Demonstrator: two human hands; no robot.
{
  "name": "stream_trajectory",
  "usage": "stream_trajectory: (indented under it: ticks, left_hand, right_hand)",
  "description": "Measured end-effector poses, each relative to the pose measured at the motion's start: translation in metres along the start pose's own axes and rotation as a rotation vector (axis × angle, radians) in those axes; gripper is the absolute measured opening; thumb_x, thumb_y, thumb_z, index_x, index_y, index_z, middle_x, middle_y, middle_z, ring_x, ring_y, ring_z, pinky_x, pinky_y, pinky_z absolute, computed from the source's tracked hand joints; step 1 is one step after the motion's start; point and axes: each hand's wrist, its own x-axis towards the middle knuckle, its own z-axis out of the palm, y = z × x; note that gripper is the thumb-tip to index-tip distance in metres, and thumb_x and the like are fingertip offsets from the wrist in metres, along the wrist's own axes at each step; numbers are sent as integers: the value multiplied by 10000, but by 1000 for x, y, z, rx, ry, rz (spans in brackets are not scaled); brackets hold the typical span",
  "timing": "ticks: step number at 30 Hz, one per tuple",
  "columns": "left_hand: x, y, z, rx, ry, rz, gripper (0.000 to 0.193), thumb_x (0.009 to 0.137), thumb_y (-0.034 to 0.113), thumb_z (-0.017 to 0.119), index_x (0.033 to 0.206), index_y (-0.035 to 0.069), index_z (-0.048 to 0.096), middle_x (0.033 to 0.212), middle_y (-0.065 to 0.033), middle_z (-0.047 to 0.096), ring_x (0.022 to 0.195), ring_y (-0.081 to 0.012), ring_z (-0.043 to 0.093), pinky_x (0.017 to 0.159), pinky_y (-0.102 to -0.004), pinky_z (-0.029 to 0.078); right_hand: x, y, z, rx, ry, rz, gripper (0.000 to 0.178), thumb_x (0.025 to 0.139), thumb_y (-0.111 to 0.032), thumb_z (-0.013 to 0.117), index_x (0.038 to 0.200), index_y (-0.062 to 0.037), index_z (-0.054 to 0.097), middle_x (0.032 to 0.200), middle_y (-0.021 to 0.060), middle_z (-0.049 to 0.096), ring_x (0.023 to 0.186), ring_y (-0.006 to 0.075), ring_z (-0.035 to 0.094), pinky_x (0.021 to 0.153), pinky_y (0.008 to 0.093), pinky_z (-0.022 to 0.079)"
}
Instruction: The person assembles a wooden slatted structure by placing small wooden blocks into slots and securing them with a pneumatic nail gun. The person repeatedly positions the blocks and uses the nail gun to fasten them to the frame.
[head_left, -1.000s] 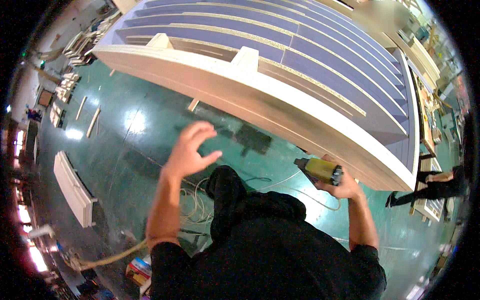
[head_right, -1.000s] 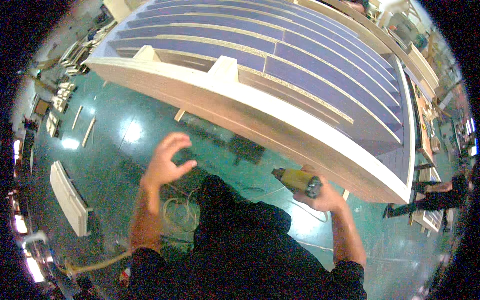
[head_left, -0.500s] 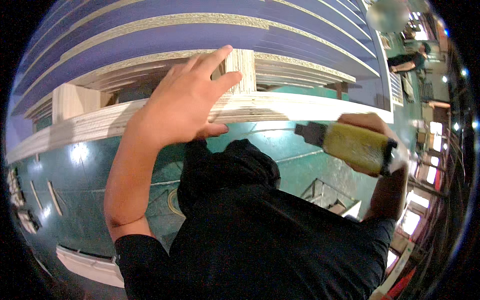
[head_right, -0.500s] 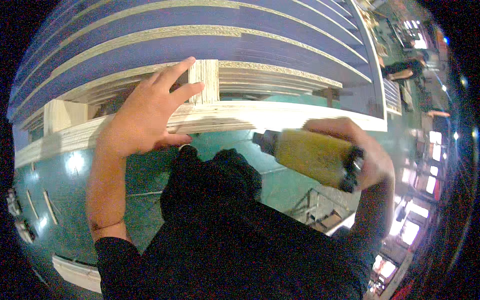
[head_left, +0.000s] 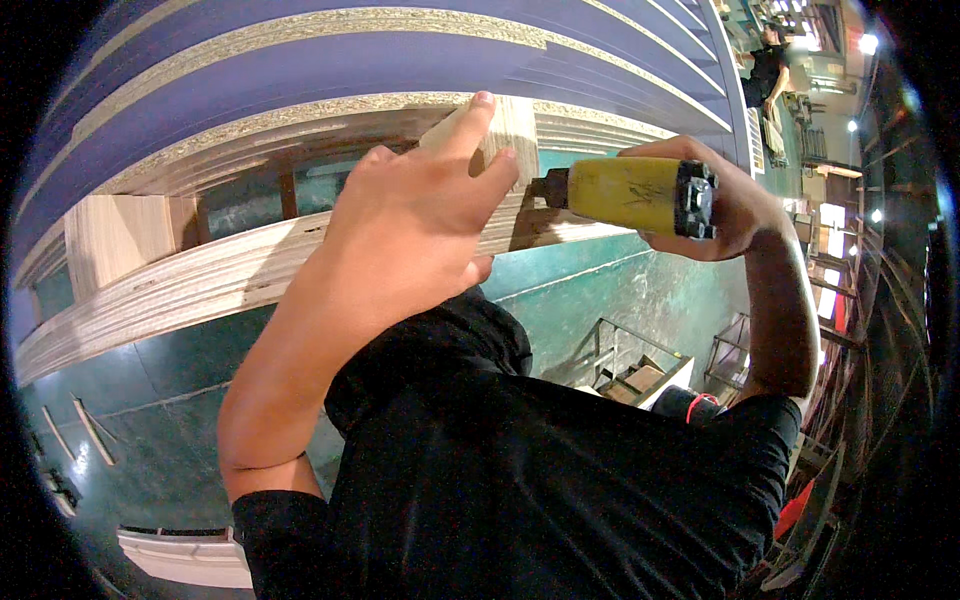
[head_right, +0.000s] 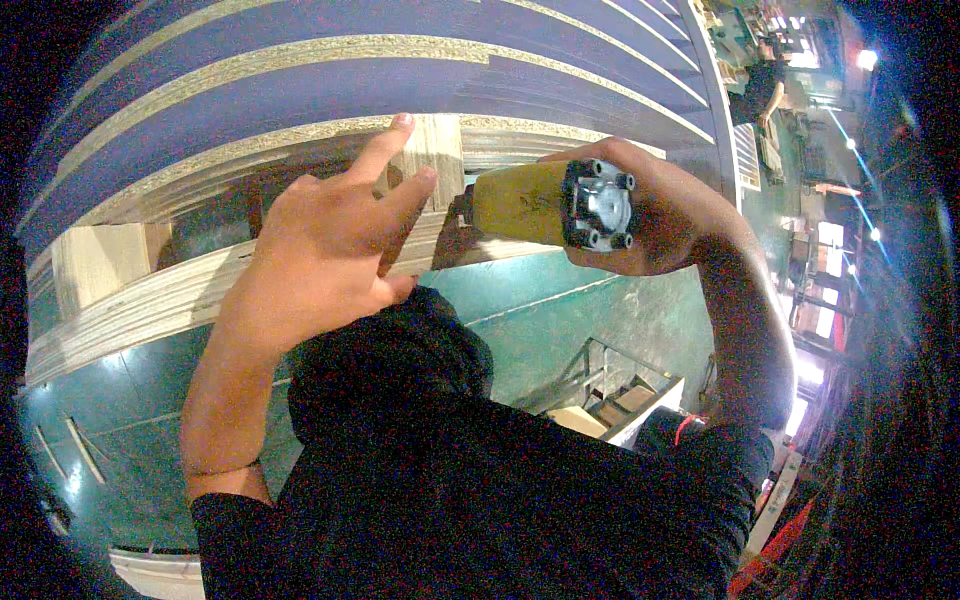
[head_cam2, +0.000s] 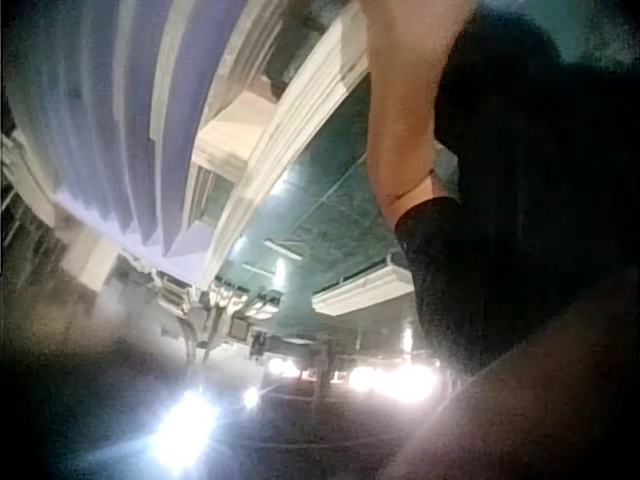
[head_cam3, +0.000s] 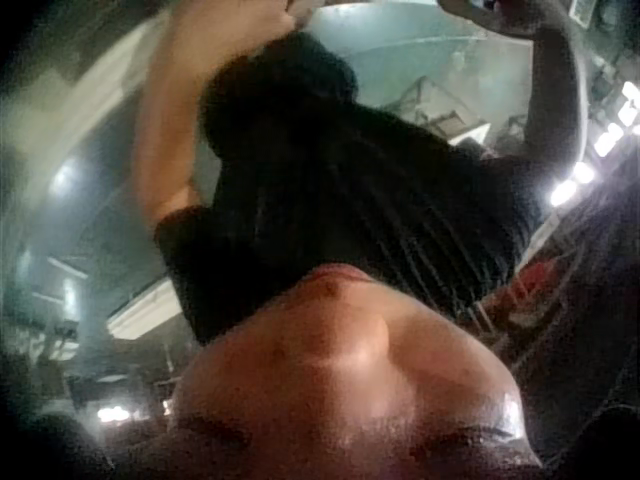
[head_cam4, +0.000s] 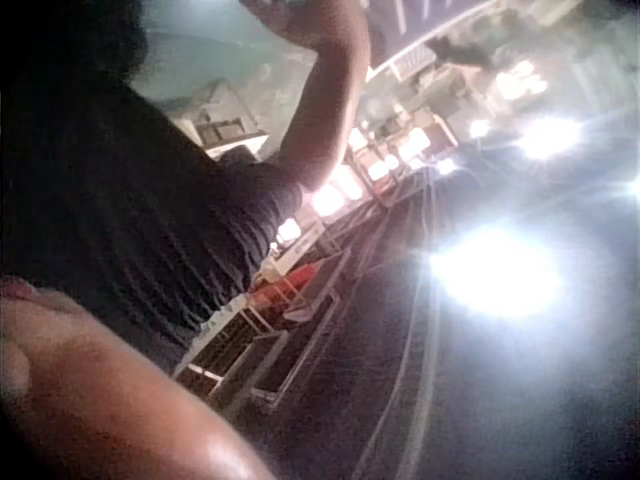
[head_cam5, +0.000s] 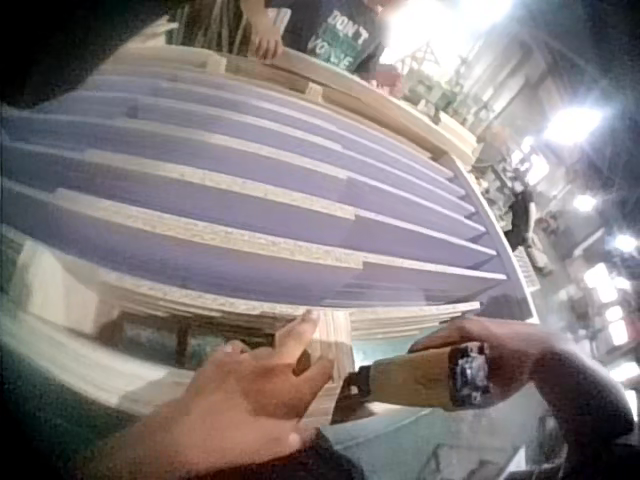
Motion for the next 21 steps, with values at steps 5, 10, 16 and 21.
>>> stream_trajectory:
  ticks: [5,10,16,21]
  left_hand:
    - [-2,-1,6,12,48,34,791,608,274,868,1332,120,589,1534,-213,426,965,-344,703,812,-478,560]
    - [1,1,6,57,1,12,792,614,277,870,1341,149,583,1539,-216,419,908,-354,715,798,-472,577]
    - [-4,5,-7,55,-34,21,789,663,293,862,1374,156,548,1526,-226,427,1051,-388,669,930,-485,534]
    - [-63,-3,-33,84,119,184,792,707,328,851,1385,76,530,1487,-204,459,1306,-386,497,1076,-491,438]
  right_hand:
    - [1,6,-3,-41,-38,76,734,737,-77,853,1377,-12,498,1234,151,652,1111,240,647,937,380,524]
    - [5,10,-11,-118,-112,137,731,728,-84,860,1368,-17,513,1198,148,663,1080,241,662,926,376,530]
    - [-13,30,-3,14,-153,-119,700,673,-199,873,1278,-20,571,1157,135,654,1006,262,659,859,377,521]
    - [7,-6,24,188,-439,6,548,683,-299,824,1097,-3,619,960,131,644,860,282,643,761,369,505]
